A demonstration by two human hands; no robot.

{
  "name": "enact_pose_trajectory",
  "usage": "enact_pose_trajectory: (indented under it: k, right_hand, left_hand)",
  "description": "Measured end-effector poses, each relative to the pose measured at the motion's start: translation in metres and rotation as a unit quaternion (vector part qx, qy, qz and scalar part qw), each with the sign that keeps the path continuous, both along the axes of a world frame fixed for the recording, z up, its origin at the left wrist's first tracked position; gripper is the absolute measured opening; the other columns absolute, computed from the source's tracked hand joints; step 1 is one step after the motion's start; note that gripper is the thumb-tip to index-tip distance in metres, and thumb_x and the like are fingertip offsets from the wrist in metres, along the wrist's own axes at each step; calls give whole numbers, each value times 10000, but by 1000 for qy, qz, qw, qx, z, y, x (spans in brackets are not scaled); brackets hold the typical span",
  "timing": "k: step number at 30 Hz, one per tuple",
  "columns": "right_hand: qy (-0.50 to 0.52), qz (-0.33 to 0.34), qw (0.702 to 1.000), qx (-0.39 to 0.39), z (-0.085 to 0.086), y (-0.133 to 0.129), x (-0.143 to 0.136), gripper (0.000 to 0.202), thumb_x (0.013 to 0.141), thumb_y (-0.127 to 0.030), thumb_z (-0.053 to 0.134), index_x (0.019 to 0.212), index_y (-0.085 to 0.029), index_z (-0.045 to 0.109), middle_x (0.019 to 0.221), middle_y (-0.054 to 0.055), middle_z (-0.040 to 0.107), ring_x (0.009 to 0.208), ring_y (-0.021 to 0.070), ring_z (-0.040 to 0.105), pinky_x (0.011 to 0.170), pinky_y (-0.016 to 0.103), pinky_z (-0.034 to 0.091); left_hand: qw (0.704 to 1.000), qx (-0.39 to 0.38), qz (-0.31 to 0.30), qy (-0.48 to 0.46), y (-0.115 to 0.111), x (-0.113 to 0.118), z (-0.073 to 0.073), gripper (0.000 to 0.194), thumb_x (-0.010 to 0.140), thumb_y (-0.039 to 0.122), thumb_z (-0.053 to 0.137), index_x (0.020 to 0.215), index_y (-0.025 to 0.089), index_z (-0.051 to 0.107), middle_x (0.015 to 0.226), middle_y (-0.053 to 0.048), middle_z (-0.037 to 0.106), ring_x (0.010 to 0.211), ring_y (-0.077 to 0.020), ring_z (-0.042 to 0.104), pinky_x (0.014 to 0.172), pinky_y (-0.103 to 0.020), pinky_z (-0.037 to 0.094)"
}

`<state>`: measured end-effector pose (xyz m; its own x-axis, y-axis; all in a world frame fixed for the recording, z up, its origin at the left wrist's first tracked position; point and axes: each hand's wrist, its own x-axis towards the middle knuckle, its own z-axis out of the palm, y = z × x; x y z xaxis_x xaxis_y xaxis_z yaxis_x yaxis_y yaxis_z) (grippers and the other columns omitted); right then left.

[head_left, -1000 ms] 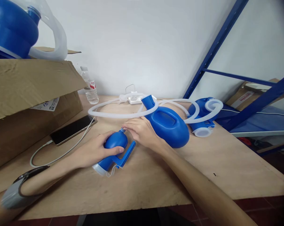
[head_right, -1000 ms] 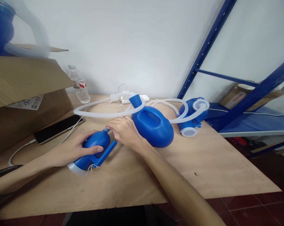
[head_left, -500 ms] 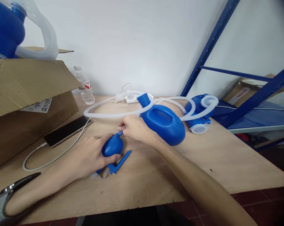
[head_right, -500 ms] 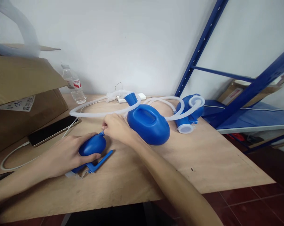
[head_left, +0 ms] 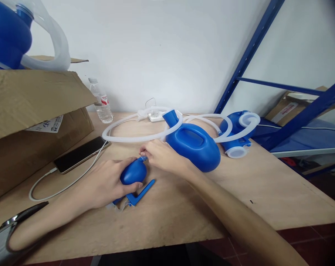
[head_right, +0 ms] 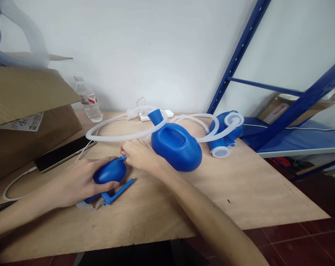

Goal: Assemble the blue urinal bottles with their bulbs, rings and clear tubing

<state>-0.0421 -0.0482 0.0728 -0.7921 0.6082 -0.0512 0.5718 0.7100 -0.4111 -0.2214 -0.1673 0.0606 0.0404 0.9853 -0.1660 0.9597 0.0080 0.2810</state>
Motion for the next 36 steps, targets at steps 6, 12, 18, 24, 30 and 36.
enact_pose_trajectory:
  k: [6,12,18,24,30,36]
  right_hand:
    - [7,81,996,-22,-6,16,4,404,1044,-340,388,1259,-191,696,1224,48,657,1122,116,590,922,207,379]
    - [60,87,994,31,-31,8,10,574,1051,-408,397,1562,-158,474,1452,102,527,1436,204,437,1321,494,238]
    - [91,109,979,145,-59,14,19,537,1040,-410,420,1492,-149,549,1379,101,570,1369,187,468,1341,515,219]
    - [136,122,972,148,-73,18,17,587,1007,-382,504,1545,-153,449,1302,111,596,1244,162,553,1152,379,460]
    - [222,96,965,104,-79,17,19,451,1030,-410,472,1363,-108,510,1258,118,602,1268,119,564,1152,304,457]
    - [226,39,970,83,-79,18,18,526,985,-543,526,1318,-135,526,1292,101,581,1255,139,542,1150,346,434]
  left_hand:
    - [1000,-4,-4,-11,-1,1,1,805,834,767,579,1496,312,544,1126,-55,741,973,-275,692,753,-352,466]
    - [999,-10,5,-47,3,-4,0,874,823,812,570,1513,278,518,1144,-67,742,961,-263,688,815,-359,498]
    - [998,-18,-17,-57,5,-10,-3,1032,832,830,557,1671,323,234,1256,-72,719,1045,-286,692,901,-391,521]
    - [993,-33,-37,-104,22,-18,11,784,936,783,413,1597,362,425,1594,-20,487,1447,-320,493,1209,-443,368]
    - [984,-88,-92,-126,61,-8,26,571,998,643,373,1263,229,665,1309,-65,688,1208,-255,630,1045,-345,459]
    - [991,30,-122,-49,76,-7,13,539,979,551,372,1098,152,714,1094,-106,734,973,-237,655,895,-336,457]
